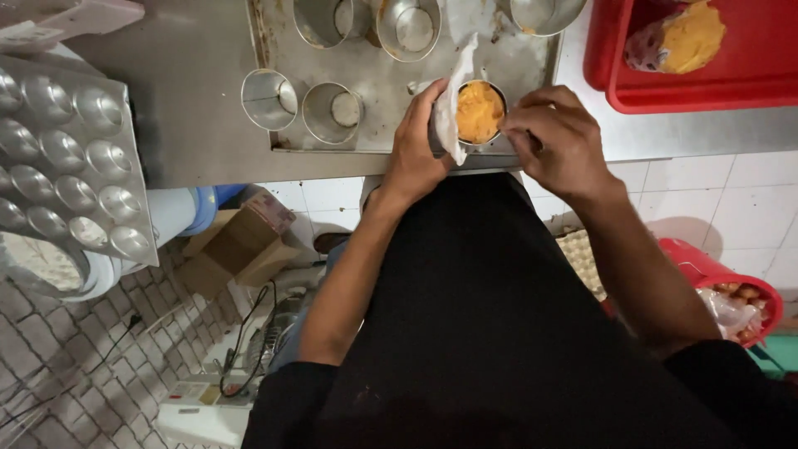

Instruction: The person removes baked goods from metal molds using a white cloth, wraps each item in paper, and places them into a red tray. The person repeats this process for multiple items on a stainless steel countertop.

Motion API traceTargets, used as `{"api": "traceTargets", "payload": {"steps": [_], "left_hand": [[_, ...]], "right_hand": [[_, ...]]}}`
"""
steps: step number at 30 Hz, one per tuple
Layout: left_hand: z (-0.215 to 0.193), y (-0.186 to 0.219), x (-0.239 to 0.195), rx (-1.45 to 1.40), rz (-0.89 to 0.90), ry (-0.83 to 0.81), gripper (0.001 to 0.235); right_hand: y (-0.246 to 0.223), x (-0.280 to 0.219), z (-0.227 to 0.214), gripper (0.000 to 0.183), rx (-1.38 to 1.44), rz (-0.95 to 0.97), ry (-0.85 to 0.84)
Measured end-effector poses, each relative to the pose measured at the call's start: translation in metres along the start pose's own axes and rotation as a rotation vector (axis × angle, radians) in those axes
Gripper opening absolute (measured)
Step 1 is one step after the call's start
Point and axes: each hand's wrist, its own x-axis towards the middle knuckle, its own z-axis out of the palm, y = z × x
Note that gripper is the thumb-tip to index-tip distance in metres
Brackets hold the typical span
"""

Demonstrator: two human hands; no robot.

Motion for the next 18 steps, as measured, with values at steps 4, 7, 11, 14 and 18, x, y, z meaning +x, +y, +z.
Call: {"api": "traceTargets", "payload": {"steps": [4, 7, 11, 14, 18], "left_hand": [[-0.003, 0.002, 0.007, -0.032, 0.065, -0.051, 0.081], [-0.004, 0.000, 0.009, -0.047, 0.068, -0.069, 0.077], [-0.008, -0.005, 0.013, -0.076, 0.106, -0.138, 0.074], [-0.012, -0.002, 0.016, -0.081, 0.165, -0.143, 0.069], [-0.017, -0.002, 0.019, -0.035, 0.168, -0.198, 0.074]], "right_hand": [[0.004, 0.005, -0.001, 0.028, -0.102, -0.022, -0.082], [0.007, 0.009, -0.004, 0.029, -0.135, -0.025, -0.149], [-0.001, 0.022, -0.009, 0.028, -0.206, -0.051, -0.219], [0.005, 0.020, -0.004, 0.031, -0.172, -0.063, -0.204], [0.001, 0.020, -0.007, 0.029, -0.122, -0.036, -0.205]]}}
